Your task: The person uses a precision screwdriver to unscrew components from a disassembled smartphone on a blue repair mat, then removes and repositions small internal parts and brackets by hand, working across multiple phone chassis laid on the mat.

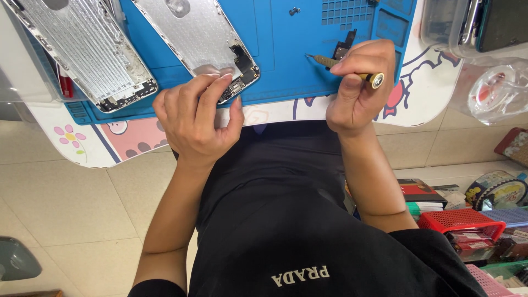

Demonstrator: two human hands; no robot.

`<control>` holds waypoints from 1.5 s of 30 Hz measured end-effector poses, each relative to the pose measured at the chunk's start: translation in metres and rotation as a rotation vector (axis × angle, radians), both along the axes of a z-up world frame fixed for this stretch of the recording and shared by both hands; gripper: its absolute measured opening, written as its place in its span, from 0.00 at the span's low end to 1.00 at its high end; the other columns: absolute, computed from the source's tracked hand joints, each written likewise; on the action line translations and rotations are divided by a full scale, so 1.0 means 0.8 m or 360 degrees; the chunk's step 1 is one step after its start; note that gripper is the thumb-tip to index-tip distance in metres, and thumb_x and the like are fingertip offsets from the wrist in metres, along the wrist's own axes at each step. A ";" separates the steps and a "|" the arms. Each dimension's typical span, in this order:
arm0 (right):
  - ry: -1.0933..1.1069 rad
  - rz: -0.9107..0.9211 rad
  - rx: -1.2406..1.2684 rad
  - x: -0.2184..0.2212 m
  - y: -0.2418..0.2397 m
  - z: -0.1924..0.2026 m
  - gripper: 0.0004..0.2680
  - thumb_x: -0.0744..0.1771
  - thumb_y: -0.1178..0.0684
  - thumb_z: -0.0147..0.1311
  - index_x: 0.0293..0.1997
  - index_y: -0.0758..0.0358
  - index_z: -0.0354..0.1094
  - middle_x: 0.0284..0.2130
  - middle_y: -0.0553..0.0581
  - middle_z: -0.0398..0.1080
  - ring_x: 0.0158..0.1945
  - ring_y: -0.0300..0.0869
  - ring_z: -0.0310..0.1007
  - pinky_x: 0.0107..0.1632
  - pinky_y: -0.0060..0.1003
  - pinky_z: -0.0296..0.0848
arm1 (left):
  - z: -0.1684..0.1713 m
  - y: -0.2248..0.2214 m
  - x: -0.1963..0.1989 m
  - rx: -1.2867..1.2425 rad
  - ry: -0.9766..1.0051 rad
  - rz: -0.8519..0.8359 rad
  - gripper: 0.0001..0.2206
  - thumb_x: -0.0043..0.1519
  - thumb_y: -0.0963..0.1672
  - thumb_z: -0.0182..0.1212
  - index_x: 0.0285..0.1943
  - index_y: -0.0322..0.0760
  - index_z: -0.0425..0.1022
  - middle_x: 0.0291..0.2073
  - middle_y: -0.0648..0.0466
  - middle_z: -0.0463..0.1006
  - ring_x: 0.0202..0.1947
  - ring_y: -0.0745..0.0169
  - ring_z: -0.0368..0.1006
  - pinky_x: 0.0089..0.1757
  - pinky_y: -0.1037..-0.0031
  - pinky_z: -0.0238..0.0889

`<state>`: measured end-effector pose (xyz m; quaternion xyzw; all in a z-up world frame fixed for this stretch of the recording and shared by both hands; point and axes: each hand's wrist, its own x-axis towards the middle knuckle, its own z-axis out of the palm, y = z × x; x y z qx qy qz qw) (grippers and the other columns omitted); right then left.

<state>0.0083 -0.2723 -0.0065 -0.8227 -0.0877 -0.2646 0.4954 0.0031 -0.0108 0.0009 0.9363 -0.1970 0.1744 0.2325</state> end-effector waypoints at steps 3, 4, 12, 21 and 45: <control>0.0021 -0.0002 -0.0021 0.000 0.000 -0.002 0.13 0.75 0.44 0.44 0.41 0.63 0.65 0.36 0.56 0.64 0.39 0.42 0.64 0.44 0.34 0.63 | 0.002 0.000 0.000 0.0002 0.0008 0.0002 0.15 0.64 0.47 0.72 0.58 0.42 0.81 0.51 0.58 0.76 0.48 0.60 0.71 0.55 0.64 0.54; 0.0021 -0.0001 -0.0020 0.000 0.000 -0.001 0.13 0.75 0.44 0.44 0.41 0.63 0.65 0.36 0.56 0.64 0.39 0.42 0.64 0.44 0.34 0.63 | 0.001 0.000 0.000 0.0003 0.0008 0.0002 0.15 0.64 0.47 0.72 0.58 0.42 0.81 0.51 0.58 0.76 0.48 0.60 0.71 0.55 0.64 0.54; 0.0034 0.0026 -0.0039 0.000 0.000 0.000 0.13 0.76 0.44 0.44 0.43 0.63 0.66 0.37 0.55 0.64 0.39 0.41 0.65 0.42 0.33 0.63 | -0.001 -0.001 0.001 -0.0005 -0.0021 0.0010 0.14 0.64 0.48 0.72 0.57 0.41 0.82 0.50 0.58 0.77 0.47 0.60 0.70 0.55 0.64 0.54; 0.0016 0.0033 -0.0061 0.001 -0.004 -0.004 0.13 0.75 0.44 0.44 0.42 0.63 0.66 0.36 0.55 0.65 0.38 0.41 0.64 0.42 0.33 0.62 | -0.002 0.000 0.000 -0.0001 -0.0017 0.0004 0.15 0.65 0.48 0.72 0.57 0.41 0.82 0.51 0.58 0.76 0.48 0.60 0.70 0.55 0.65 0.54; 0.0011 0.0034 -0.0002 0.001 -0.007 -0.011 0.13 0.75 0.44 0.44 0.42 0.63 0.66 0.36 0.56 0.65 0.38 0.41 0.64 0.42 0.32 0.63 | 0.000 -0.001 0.000 -0.0026 -0.0004 0.0001 0.14 0.65 0.48 0.71 0.57 0.42 0.81 0.50 0.58 0.76 0.48 0.61 0.70 0.56 0.65 0.54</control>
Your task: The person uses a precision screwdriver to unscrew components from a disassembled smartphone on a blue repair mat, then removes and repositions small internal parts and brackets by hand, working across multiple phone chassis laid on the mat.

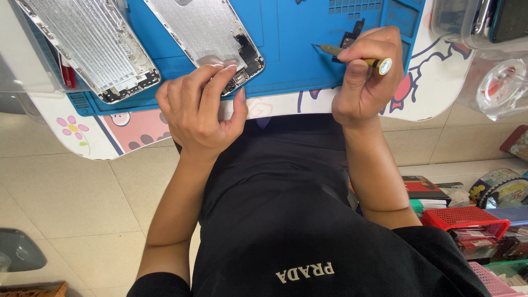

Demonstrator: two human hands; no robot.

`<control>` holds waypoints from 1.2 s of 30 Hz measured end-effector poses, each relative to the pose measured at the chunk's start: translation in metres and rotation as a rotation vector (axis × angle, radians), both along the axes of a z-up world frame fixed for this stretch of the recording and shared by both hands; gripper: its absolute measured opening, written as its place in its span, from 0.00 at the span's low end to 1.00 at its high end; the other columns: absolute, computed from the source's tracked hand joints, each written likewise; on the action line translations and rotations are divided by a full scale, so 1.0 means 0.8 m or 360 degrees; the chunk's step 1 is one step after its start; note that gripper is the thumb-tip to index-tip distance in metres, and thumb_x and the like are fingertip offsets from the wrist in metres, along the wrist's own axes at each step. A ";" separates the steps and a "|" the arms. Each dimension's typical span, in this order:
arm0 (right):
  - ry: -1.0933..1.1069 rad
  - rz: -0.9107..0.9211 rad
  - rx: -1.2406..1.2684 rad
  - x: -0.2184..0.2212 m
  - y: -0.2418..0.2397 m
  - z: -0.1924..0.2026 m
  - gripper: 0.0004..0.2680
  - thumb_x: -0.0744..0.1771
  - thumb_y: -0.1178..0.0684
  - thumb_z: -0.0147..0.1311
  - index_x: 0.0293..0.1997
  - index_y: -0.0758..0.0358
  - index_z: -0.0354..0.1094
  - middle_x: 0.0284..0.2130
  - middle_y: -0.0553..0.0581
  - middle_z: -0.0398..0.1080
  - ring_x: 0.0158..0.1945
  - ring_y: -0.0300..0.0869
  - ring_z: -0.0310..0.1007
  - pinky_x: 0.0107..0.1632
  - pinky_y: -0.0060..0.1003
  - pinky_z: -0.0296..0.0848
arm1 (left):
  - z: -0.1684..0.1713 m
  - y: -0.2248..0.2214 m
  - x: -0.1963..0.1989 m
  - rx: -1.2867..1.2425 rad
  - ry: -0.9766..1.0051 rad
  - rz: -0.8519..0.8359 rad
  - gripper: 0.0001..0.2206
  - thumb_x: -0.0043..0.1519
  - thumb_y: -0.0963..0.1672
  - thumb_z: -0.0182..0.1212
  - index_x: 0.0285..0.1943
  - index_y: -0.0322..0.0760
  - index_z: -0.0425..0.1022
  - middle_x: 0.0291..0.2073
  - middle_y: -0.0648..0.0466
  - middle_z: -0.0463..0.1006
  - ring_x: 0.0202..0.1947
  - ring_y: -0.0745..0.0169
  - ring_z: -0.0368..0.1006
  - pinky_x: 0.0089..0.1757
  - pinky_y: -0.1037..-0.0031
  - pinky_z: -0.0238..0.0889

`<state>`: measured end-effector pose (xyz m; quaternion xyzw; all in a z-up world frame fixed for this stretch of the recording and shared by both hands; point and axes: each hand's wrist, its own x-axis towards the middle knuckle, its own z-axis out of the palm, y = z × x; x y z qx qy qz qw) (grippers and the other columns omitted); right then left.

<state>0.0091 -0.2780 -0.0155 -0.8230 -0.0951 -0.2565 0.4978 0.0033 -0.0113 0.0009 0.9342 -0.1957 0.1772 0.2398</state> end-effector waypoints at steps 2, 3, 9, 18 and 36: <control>-0.0008 -0.0020 0.0041 0.001 0.005 0.008 0.13 0.75 0.43 0.44 0.42 0.64 0.65 0.36 0.56 0.64 0.39 0.42 0.64 0.42 0.33 0.63 | 0.003 0.000 0.000 0.0009 0.0002 0.0002 0.15 0.65 0.47 0.71 0.58 0.42 0.81 0.51 0.58 0.76 0.48 0.60 0.70 0.56 0.65 0.54; -0.0013 -0.0042 0.0081 0.002 0.008 0.012 0.13 0.75 0.43 0.44 0.43 0.64 0.64 0.35 0.56 0.63 0.41 0.42 0.63 0.42 0.33 0.63 | 0.004 0.001 0.000 0.0016 0.0007 0.0002 0.15 0.65 0.47 0.71 0.59 0.42 0.81 0.51 0.58 0.76 0.49 0.60 0.70 0.57 0.65 0.54; 0.0074 0.0003 0.0406 -0.010 0.004 0.004 0.15 0.74 0.40 0.46 0.48 0.64 0.60 0.37 0.58 0.64 0.34 0.38 0.64 0.32 0.28 0.69 | 0.009 0.003 0.000 -0.0084 -0.0010 0.0001 0.14 0.65 0.47 0.71 0.57 0.41 0.80 0.49 0.57 0.75 0.49 0.57 0.70 0.56 0.64 0.54; 0.0075 0.0301 0.0654 -0.007 0.038 0.013 0.16 0.73 0.39 0.48 0.49 0.64 0.55 0.24 0.58 0.64 0.25 0.41 0.67 0.26 0.27 0.65 | 0.010 0.010 -0.002 -0.0152 -0.0090 -0.0056 0.17 0.64 0.52 0.74 0.55 0.41 0.79 0.49 0.57 0.75 0.49 0.57 0.70 0.55 0.63 0.54; 0.0267 0.0508 0.0827 -0.002 0.067 0.001 0.09 0.75 0.49 0.45 0.47 0.66 0.58 0.28 0.63 0.67 0.32 0.44 0.67 0.38 0.34 0.73 | 0.008 0.010 -0.002 -0.0172 -0.0103 -0.0076 0.13 0.64 0.51 0.76 0.49 0.44 0.82 0.45 0.61 0.77 0.46 0.62 0.70 0.53 0.65 0.54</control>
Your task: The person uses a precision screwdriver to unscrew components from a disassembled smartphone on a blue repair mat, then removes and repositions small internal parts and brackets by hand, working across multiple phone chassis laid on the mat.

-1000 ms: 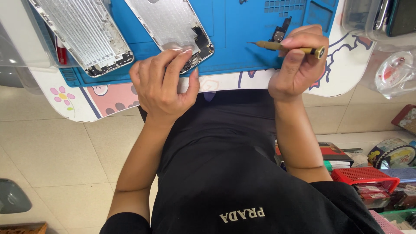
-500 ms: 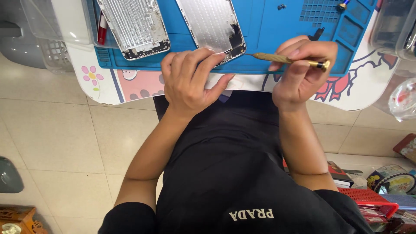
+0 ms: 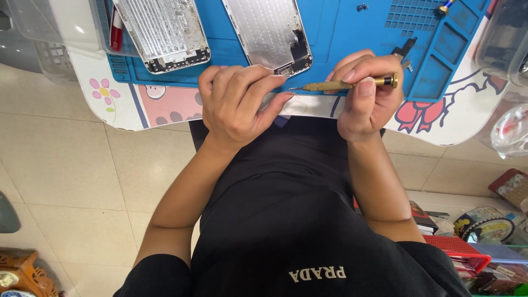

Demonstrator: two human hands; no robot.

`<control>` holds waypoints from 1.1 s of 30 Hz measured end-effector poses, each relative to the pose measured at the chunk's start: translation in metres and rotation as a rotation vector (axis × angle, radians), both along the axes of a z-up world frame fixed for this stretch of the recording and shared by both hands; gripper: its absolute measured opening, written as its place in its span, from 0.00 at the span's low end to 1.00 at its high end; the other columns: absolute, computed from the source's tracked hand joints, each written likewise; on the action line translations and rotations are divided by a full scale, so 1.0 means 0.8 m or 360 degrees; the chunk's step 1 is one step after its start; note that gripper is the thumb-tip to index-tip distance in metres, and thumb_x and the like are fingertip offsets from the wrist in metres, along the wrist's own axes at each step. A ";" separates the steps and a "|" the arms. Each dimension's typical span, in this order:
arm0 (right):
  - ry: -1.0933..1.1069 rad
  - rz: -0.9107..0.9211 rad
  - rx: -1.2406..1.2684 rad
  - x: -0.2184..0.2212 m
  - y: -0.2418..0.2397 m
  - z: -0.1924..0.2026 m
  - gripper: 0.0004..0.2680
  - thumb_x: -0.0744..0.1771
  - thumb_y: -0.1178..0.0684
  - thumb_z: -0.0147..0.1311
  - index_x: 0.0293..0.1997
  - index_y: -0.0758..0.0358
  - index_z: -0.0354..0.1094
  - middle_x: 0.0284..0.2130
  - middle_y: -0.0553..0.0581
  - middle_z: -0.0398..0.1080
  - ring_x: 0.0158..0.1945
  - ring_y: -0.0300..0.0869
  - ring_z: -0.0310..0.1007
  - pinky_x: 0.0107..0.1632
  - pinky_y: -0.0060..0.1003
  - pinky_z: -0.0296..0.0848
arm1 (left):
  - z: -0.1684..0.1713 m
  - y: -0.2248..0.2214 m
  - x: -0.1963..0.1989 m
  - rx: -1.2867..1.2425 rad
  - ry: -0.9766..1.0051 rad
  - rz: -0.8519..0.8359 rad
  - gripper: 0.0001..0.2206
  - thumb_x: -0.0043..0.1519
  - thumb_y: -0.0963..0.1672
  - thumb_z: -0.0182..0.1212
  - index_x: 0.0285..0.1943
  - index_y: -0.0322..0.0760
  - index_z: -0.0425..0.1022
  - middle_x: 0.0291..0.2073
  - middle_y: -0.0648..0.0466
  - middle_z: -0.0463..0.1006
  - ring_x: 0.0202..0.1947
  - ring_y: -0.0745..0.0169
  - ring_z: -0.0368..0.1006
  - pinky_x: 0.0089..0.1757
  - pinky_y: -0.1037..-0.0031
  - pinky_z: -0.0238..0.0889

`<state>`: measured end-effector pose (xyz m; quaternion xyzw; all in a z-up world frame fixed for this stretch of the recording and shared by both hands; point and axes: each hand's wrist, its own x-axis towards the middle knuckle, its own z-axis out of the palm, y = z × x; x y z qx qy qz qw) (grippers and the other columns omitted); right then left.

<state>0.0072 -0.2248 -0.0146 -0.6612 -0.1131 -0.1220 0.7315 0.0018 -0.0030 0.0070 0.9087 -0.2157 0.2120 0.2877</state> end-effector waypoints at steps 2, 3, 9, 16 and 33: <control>0.0003 0.0006 -0.0002 0.001 0.001 0.000 0.09 0.75 0.49 0.45 0.47 0.66 0.58 0.28 0.63 0.67 0.32 0.44 0.68 0.38 0.34 0.73 | -0.001 0.003 -0.001 -0.0010 -0.0008 -0.0021 0.12 0.63 0.50 0.76 0.48 0.44 0.82 0.45 0.61 0.77 0.45 0.62 0.71 0.53 0.65 0.54; 0.0002 0.0004 -0.0011 0.001 0.001 0.001 0.10 0.75 0.48 0.45 0.47 0.66 0.58 0.28 0.63 0.67 0.33 0.44 0.68 0.38 0.34 0.73 | -0.001 0.003 0.000 -0.0026 -0.0020 -0.0049 0.12 0.63 0.50 0.77 0.48 0.44 0.83 0.45 0.61 0.77 0.45 0.63 0.71 0.53 0.65 0.54; 0.0043 0.0067 -0.0059 -0.002 -0.001 0.004 0.10 0.75 0.48 0.46 0.46 0.66 0.58 0.29 0.63 0.69 0.34 0.44 0.69 0.40 0.34 0.73 | -0.005 0.001 0.000 -0.0059 -0.0023 -0.0053 0.12 0.63 0.50 0.77 0.48 0.45 0.83 0.44 0.62 0.77 0.44 0.63 0.71 0.52 0.66 0.53; 0.0064 0.0156 -0.0085 -0.004 -0.001 0.007 0.10 0.75 0.48 0.46 0.46 0.66 0.59 0.32 0.64 0.70 0.36 0.44 0.71 0.39 0.32 0.73 | -0.006 0.003 -0.002 -0.0080 -0.0016 -0.0063 0.10 0.62 0.48 0.77 0.47 0.45 0.83 0.44 0.62 0.77 0.44 0.63 0.71 0.53 0.66 0.53; 0.0066 0.0105 -0.0100 -0.004 -0.001 0.004 0.10 0.75 0.48 0.46 0.47 0.66 0.58 0.29 0.62 0.68 0.33 0.43 0.69 0.38 0.32 0.71 | -0.008 0.003 -0.002 -0.0131 -0.0051 -0.0061 0.08 0.61 0.46 0.79 0.44 0.47 0.83 0.42 0.63 0.78 0.44 0.64 0.71 0.52 0.68 0.53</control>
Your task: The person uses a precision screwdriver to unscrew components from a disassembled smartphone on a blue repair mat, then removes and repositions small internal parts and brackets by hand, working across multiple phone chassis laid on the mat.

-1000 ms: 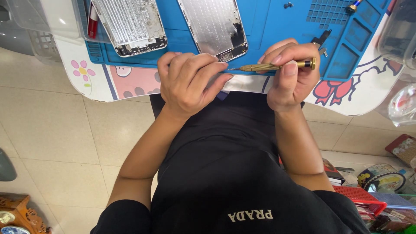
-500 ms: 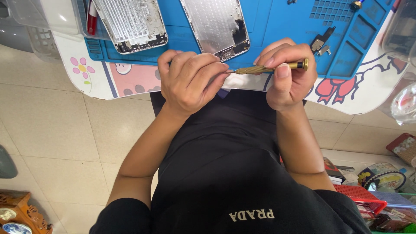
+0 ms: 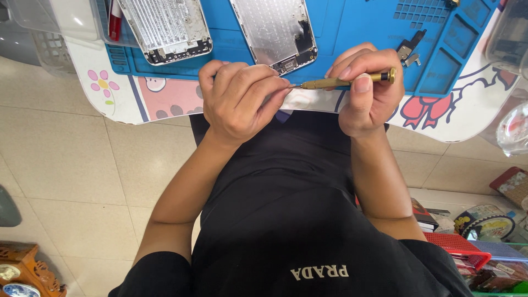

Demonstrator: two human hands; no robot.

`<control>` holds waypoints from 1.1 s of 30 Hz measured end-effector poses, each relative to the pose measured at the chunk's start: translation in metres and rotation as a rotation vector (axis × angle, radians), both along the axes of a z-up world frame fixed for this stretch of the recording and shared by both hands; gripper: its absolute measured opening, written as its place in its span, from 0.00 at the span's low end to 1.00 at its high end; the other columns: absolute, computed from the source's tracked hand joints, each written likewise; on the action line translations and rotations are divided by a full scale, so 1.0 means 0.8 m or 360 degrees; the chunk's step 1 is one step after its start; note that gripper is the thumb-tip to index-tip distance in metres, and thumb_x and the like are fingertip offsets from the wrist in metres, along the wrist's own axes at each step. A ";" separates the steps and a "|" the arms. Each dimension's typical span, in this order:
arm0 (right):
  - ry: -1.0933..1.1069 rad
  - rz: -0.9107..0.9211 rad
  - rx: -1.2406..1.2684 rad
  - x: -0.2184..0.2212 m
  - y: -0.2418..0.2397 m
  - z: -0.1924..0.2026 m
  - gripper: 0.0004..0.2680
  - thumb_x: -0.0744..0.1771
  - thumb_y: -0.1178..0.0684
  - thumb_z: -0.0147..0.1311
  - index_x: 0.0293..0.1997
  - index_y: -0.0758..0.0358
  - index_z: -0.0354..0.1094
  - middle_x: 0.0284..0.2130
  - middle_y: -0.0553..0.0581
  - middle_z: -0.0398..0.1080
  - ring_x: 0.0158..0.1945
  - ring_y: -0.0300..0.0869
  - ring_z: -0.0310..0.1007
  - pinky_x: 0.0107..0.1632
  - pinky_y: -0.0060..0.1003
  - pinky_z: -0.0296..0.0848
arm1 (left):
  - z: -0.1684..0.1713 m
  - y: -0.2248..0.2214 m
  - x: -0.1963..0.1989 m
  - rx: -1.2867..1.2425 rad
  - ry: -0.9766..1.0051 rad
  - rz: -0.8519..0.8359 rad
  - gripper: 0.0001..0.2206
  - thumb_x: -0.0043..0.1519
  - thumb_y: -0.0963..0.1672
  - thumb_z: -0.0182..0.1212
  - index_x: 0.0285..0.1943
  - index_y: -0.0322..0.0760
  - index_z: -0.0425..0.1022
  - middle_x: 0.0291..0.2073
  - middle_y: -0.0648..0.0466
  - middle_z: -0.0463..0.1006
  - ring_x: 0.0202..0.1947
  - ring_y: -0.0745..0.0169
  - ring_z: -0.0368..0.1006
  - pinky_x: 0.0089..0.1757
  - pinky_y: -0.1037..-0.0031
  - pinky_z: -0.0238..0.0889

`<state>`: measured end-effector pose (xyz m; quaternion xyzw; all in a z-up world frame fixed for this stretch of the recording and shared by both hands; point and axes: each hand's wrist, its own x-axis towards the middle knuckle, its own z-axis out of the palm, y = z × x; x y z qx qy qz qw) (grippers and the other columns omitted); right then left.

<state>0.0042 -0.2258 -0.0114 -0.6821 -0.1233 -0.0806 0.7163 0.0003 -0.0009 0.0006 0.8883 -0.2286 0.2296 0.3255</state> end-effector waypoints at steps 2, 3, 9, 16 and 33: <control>-0.0010 0.0001 -0.0007 0.001 0.000 -0.001 0.10 0.75 0.48 0.46 0.47 0.66 0.58 0.30 0.63 0.68 0.33 0.43 0.69 0.38 0.32 0.72 | -0.001 0.000 0.000 0.0000 -0.0007 -0.0003 0.09 0.61 0.46 0.79 0.44 0.47 0.83 0.42 0.63 0.78 0.44 0.65 0.71 0.52 0.68 0.53; -0.0020 0.0003 -0.0014 0.001 -0.001 -0.001 0.10 0.75 0.48 0.45 0.47 0.66 0.58 0.30 0.63 0.68 0.33 0.43 0.69 0.38 0.32 0.72 | -0.002 0.000 0.000 0.0000 -0.0013 -0.0006 0.09 0.61 0.46 0.79 0.44 0.47 0.83 0.42 0.63 0.78 0.44 0.65 0.71 0.52 0.68 0.53; -0.0009 0.0009 -0.0017 0.000 -0.001 0.000 0.09 0.76 0.49 0.45 0.47 0.66 0.58 0.30 0.62 0.68 0.34 0.43 0.69 0.39 0.32 0.72 | -0.001 -0.001 -0.001 -0.0004 -0.0006 0.0011 0.09 0.61 0.46 0.79 0.44 0.46 0.83 0.42 0.63 0.78 0.44 0.65 0.72 0.52 0.68 0.53; -0.0016 0.0001 -0.0012 0.002 -0.001 -0.001 0.10 0.76 0.49 0.45 0.47 0.66 0.58 0.30 0.62 0.67 0.33 0.42 0.69 0.37 0.32 0.72 | -0.001 -0.001 0.001 0.0005 -0.0032 0.0001 0.08 0.62 0.47 0.78 0.45 0.46 0.83 0.42 0.63 0.78 0.43 0.65 0.72 0.52 0.68 0.53; 0.0010 0.0002 0.0040 0.002 0.000 0.000 0.09 0.76 0.49 0.45 0.48 0.66 0.58 0.30 0.62 0.67 0.31 0.42 0.68 0.35 0.32 0.71 | 0.002 -0.001 0.001 -0.0023 0.0022 0.0014 0.11 0.61 0.47 0.80 0.45 0.44 0.83 0.43 0.62 0.78 0.44 0.64 0.71 0.51 0.67 0.54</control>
